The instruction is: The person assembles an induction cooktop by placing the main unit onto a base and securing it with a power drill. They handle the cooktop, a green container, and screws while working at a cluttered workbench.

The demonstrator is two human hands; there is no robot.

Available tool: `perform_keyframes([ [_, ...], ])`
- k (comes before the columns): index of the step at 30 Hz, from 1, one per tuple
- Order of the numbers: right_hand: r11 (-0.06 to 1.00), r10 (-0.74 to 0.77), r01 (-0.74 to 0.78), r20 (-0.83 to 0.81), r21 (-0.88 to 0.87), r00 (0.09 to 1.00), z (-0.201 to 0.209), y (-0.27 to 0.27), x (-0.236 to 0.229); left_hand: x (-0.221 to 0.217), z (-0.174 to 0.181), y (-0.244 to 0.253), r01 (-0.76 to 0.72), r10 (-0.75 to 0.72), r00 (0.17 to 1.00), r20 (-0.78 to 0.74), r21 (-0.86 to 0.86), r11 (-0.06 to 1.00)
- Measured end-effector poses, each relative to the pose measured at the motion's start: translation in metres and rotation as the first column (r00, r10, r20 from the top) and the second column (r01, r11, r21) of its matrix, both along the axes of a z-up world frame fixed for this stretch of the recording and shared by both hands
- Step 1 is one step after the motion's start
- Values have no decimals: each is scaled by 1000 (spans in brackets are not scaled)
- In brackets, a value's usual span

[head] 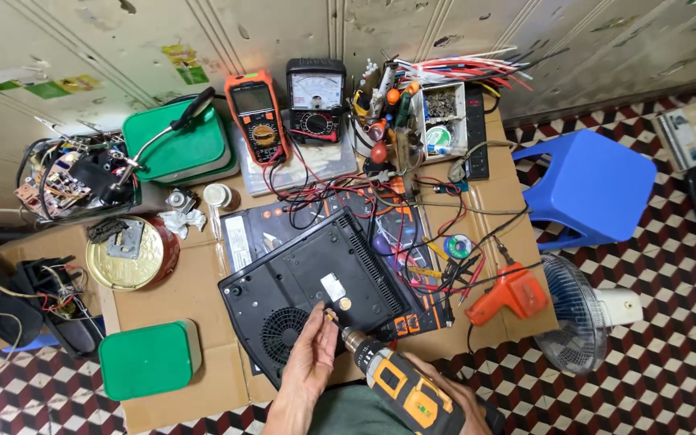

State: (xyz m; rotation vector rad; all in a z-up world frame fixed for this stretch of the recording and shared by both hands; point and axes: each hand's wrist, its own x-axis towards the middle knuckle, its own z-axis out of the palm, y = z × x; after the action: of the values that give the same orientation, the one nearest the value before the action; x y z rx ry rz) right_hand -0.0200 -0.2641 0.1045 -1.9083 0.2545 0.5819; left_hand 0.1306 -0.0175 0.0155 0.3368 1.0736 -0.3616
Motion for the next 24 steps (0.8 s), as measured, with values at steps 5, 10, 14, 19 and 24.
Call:
perform_keyframes([
  [5, 979, 110, -134, 153, 156, 982, -12, -53, 80, 9, 3, -26, -8, 7, 1000, 9, 84, 996],
  [10, 976, 168, -183, 130, 116, 977, -23, -70, 92, 14, -4, -36, -23, 18, 999, 42, 126, 992],
  [14, 962, 244, -257, 129, 95, 961, -70, -97, 86, 18, 9, -33, 48, -61, 996, 66, 188, 981],
  [19, 988, 154, -154, 18, 11, 988, -75, -100, 37, 20, 2, -29, 57, -85, 993, 81, 302, 952],
  [24, 991, 12, -27, -112, -130, 994, 0, -64, 138, 26, -8, -33, 101, -161, 985, 57, 567, 818],
])
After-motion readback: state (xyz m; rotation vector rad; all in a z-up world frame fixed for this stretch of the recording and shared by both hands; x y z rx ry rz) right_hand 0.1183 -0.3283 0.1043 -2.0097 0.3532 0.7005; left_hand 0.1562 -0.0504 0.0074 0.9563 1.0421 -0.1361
